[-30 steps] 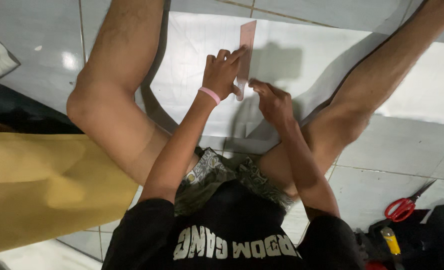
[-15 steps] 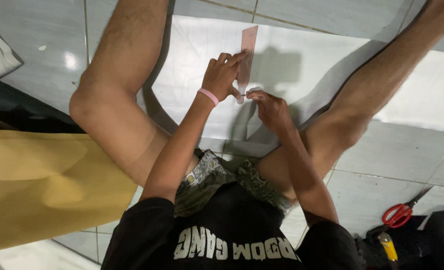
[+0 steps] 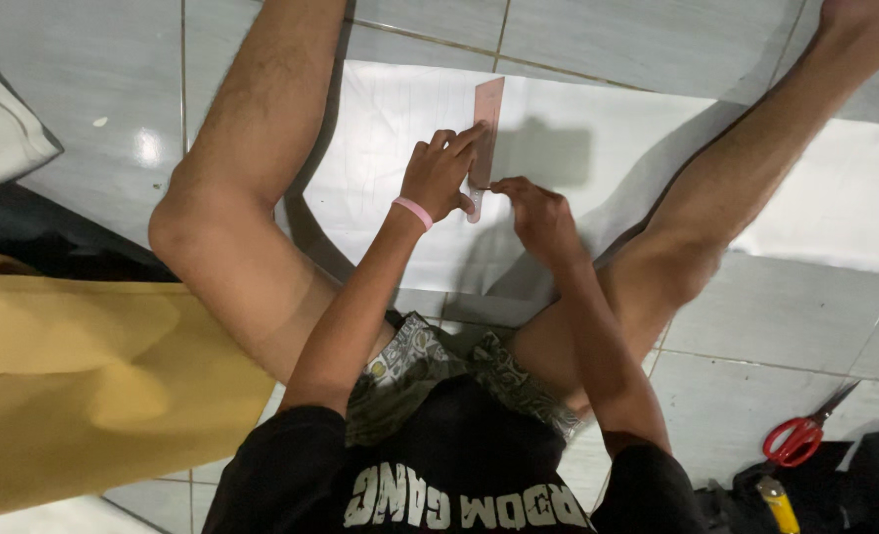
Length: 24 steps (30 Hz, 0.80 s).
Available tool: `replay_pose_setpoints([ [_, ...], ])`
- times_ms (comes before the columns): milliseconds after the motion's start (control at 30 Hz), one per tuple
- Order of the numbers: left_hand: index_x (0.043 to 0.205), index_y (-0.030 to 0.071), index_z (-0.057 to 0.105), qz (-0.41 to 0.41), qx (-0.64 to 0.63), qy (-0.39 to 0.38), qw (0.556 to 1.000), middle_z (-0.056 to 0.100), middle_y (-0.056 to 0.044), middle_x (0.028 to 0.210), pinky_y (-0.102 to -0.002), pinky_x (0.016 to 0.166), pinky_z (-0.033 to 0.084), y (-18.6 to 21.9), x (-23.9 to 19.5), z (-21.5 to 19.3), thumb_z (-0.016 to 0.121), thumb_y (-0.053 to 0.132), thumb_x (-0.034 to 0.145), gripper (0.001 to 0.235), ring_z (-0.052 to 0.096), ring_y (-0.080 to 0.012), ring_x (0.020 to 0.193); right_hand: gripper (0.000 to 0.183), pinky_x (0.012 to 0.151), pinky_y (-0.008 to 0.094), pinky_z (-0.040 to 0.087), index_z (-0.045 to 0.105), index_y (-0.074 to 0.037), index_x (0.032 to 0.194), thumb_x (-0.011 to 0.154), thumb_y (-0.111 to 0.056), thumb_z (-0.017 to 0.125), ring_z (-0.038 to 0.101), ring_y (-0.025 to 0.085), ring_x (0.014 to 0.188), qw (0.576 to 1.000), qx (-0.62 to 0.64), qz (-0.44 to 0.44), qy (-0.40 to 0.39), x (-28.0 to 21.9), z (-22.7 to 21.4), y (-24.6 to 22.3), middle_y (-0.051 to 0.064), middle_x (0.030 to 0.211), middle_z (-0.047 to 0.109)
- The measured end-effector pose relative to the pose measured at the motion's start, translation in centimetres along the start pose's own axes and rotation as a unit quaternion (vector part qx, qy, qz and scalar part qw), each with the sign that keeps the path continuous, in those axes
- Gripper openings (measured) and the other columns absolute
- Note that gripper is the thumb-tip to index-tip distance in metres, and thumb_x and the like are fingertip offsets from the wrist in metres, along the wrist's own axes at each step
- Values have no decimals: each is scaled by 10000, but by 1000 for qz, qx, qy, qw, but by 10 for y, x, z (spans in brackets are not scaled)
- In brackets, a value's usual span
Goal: The person sorts through several sheets of material on the floor, then sits and uses a ruler and a pen to mark a straight line on a white sheet. The person repeatedly repositions the ruler and draws along its edge to create a marked line.
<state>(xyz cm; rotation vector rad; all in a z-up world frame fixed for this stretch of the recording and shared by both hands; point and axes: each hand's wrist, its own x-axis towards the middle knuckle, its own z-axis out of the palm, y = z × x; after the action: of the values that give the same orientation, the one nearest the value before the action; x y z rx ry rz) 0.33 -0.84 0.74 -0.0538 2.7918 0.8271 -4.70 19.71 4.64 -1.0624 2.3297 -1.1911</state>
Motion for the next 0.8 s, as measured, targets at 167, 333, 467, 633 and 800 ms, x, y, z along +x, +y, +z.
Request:
replay_pose_setpoints([
  [167,917,93,663,12,-19,16,1000,382,70,1599,-433,881,470,0,-2,4,978,284,496,559,502,-247,1267,251,786,425,586,682,-68,1150,959,45,564,727,338,904,992,-68,89,-66,0,1,-3,104,1055,755],
  [333,948,100,664,23,-20,58,998,387,78,1606,-422,888,468,-9,-9,17,981,283,515,567,508,-240,1249,210,790,424,587,682,-78,1134,999,27,561,722,350,926,994,-78,63,-43,-1,6,-9,104,1123,758],
  [467,1020,148,698,40,-35,76,996,397,80,1584,-432,909,458,-15,-12,28,975,282,495,609,499,-237,1256,236,835,426,569,675,-64,1175,1003,27,542,707,356,978,990,-93,86,-67,14,-12,-47,123,1182,728],
  [633,1315,210,686,80,-25,141,986,435,124,1575,-421,931,438,-15,-23,37,955,261,663,707,496,-210,1274,278,821,421,561,669,-30,1174,920,24,570,694,357,985,956,-182,-63,-222,37,-20,-172,160,1198,701],
  [800,1201,226,683,35,-22,47,998,417,48,1571,-489,933,432,-7,-11,27,958,299,566,696,465,-270,1316,280,806,414,559,672,-36,1188,928,7,579,692,344,961,936,-175,-171,-253,26,-50,-217,158,1185,702],
])
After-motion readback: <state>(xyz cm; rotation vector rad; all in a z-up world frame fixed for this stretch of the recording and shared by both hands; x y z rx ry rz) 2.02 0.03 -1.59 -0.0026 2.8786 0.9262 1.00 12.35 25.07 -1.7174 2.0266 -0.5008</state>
